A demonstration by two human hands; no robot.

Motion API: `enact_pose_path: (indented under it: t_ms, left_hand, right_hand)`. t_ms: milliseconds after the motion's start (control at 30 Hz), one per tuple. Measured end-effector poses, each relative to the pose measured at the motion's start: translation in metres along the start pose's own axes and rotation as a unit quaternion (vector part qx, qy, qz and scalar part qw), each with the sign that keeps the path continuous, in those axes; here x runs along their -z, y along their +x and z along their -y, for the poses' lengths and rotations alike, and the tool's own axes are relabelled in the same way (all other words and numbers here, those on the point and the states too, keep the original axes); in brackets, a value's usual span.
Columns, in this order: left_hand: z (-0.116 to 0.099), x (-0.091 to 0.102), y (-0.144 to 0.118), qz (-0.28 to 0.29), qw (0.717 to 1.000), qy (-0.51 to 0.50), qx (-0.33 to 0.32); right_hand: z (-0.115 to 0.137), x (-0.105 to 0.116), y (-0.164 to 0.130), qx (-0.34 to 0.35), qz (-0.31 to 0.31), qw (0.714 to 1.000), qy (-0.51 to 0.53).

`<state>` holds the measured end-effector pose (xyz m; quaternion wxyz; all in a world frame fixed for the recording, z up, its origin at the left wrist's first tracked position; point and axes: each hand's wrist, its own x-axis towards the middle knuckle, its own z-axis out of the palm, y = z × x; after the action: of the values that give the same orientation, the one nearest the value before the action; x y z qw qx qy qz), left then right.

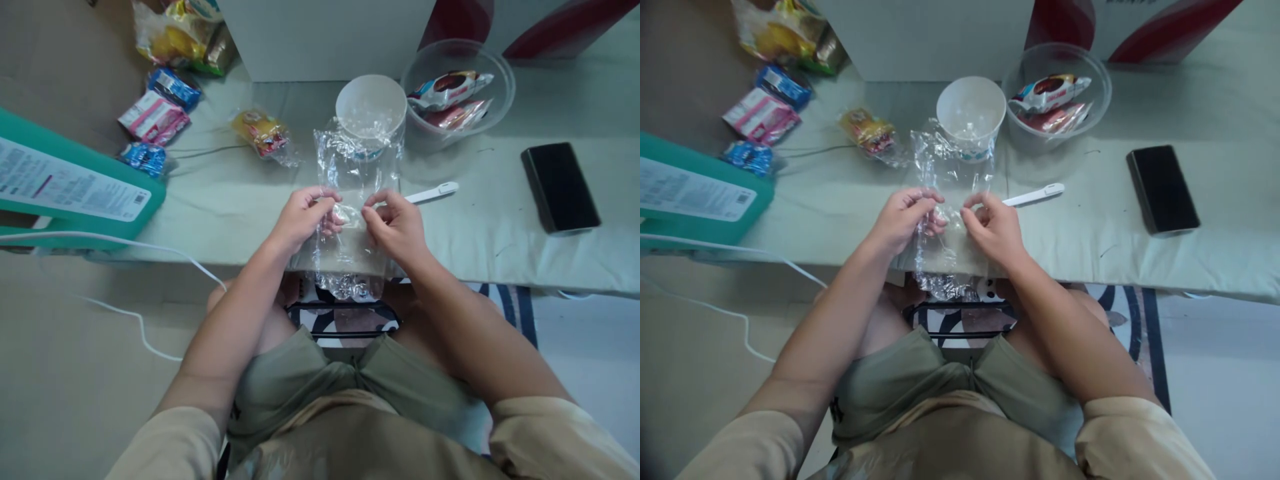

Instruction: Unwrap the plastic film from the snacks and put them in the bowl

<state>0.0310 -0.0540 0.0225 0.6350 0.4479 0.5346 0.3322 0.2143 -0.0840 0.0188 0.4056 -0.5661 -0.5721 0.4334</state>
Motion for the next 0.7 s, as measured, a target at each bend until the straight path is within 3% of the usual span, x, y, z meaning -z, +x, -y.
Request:
enact_pose_path:
  t_ms: [100, 233, 367, 467, 600, 700]
  left_hand:
    - [-0.003, 0.021, -0.001, 0.032, 0.999, -0.003, -0.041]
    - [-0.004, 0.037, -0.007, 0.08, 0.994, -0.035, -0.06]
    - [-0.007, 0.042, -0.01, 0.102, 0.988, -0.05, -0.104]
    - [-0.006, 0.043, -0.006, 0.109, 0.984, -0.037, -0.133]
    - [0.001, 0.04, 0.004, 0.038, 0.983, 0.031, -0.179]
    - [0.005, 0.035, 0.008, -0.019, 0.971, 0.078, -0.225]
  right_hand:
    - [-0.005, 0.007, 0.002, -0.035, 0.056, 0.991, 0.117]
    - [-0.013, 0.011, 0.007, -0.018, 0.061, 0.978, 0.201]
    - [-0.019, 0.013, 0.012, 0.052, 0.057, 0.981, 0.178]
    - [-0.021, 0.015, 0.015, 0.074, 0.011, 0.991, 0.114]
    - [-0.024, 0.017, 0.018, 0.059, -0.057, 0.995, 0.056]
    - [-0.027, 0.017, 0.02, 0.026, -0.075, 0.995, 0.063]
